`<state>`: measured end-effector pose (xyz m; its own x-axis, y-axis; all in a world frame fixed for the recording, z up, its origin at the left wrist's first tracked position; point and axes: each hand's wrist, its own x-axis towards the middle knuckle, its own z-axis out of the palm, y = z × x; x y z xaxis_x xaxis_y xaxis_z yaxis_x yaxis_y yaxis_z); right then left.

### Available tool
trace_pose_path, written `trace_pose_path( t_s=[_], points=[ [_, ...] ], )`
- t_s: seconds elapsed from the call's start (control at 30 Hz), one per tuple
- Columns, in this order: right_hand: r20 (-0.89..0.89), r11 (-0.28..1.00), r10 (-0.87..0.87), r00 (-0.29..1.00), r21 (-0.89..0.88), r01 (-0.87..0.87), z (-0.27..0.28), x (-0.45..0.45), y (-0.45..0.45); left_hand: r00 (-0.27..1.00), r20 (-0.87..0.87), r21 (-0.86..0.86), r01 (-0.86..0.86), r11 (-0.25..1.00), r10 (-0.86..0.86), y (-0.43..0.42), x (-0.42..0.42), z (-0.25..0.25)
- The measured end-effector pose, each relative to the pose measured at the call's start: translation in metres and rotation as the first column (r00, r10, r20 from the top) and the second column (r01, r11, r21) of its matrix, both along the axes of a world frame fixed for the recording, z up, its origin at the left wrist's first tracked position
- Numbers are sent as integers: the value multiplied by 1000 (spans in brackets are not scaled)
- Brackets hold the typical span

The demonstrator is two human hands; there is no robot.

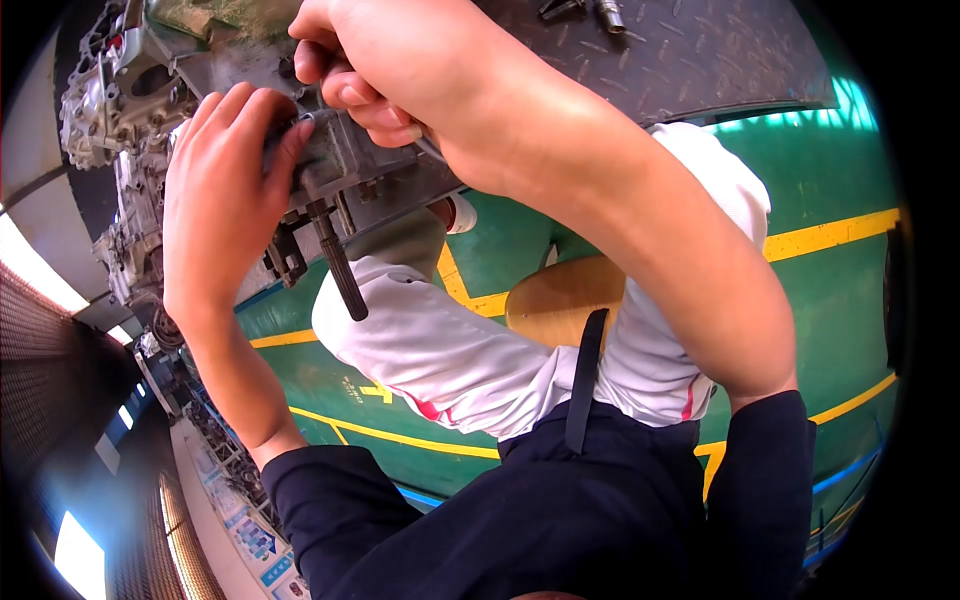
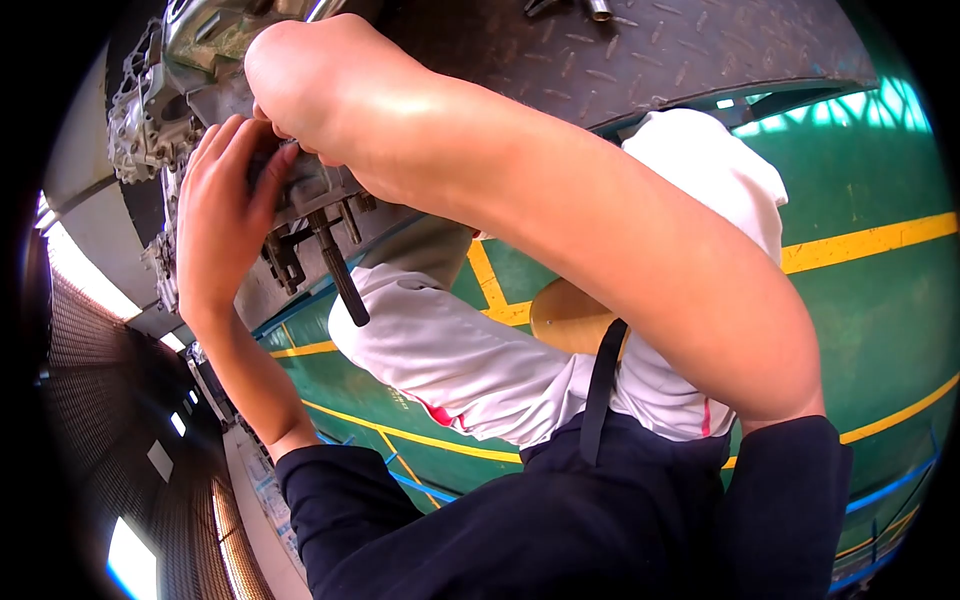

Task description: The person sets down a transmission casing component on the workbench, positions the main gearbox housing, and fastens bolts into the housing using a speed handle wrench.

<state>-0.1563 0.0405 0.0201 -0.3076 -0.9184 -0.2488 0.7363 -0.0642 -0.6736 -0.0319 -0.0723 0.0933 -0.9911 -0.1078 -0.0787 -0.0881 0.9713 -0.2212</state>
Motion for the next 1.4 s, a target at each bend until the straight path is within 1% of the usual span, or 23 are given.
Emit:
trace_pose_path(
  t_s=[0.07,0.1,0.17,0.2,0.27,0.3,0.37,0.4,0.47,0.5,0.57,0.63,0.7,0.77,0.9,0.97,1.0,1.07,1.1,1.17,1.2,1.27,1.4],
  points=[
    [11,1000,-17,1000,11,16,1,0,0,994,43,-128,-91,988,97,0,0,-1],
    [24,999,-30,999,20,29,2,1,0,995,43,-126,-89,988,95,4,0,-1],
    [16,999,-36,999,10,36,1,2,0,993,-52,-16,-107,994,106,13,-2,0],
    [13,999,-36,999,1,36,0,4,-1,993,-50,-15,-106,994,105,14,-1,1],
    [46,998,-58,997,2,58,-1,5,-1,999,-43,-90,-30,995,27,15,0,2],
    [74,997,-79,994,1,79,-1,6,-2,999,-44,-92,-32,995,28,14,1,2],
    [60,999,-52,997,-11,53,-3,5,-2,995,18,-156,-96,983,100,12,1,1],
    [46,999,-27,999,-20,28,-4,4,-2,995,18,-155,-96,983,100,11,1,0],
    [40,1000,-31,999,-5,31,-3,4,-1,993,-3,-220,-118,968,120,12,0,-2],
    [34,999,-33,999,9,33,-3,4,-1,993,-2,-219,-117,969,119,14,0,-3],
    [54,998,-59,997,5,59,0,6,1,995,-83,-117,-73,990,63,18,-1,-2],
    [77,997,-81,994,1,81,1,7,2,997,-57,-118,-63,991,57,14,0,-1],
    [57,999,-38,998,15,38,0,4,1,998,-33,-121,-58,991,54,12,0,0],
    [54,1000,-30,998,1,30,-2,4,0,993,22,-161,-108,981,113,12,-1,1],
    [58,999,-39,998,-15,40,-2,4,0,993,19,-211,-114,971,121,11,-2,-2],
    [58,999,-51,997,6,51,2,4,3,998,-52,-113,-47,993,41,13,-2,-2],
    [58,998,-61,996,26,60,4,4,4,998,-51,-113,-48,992,42,12,-3,-1],
    [51,998,-54,997,16,53,2,3,3,998,21,-86,-53,995,55,10,-2,3],
    [53,999,-51,997,12,51,2,3,3,998,20,-88,-55,995,57,10,-2,3],
    [51,999,-45,998,4,45,0,3,2,988,60,-201,-129,971,144,10,-3,1],
    [50,999,-42,998,-1,42,0,3,1,988,59,-201,-128,971,142,10,-3,-1],
    [48,999,-41,998,-7,41,-2,2,0,991,-31,-137,-134,981,131,9,-4,-4],
    [43,999,-29,999,18,28,3,2,6,996,-31,-64,-83,995,81,15,-5,3]
  ],
)
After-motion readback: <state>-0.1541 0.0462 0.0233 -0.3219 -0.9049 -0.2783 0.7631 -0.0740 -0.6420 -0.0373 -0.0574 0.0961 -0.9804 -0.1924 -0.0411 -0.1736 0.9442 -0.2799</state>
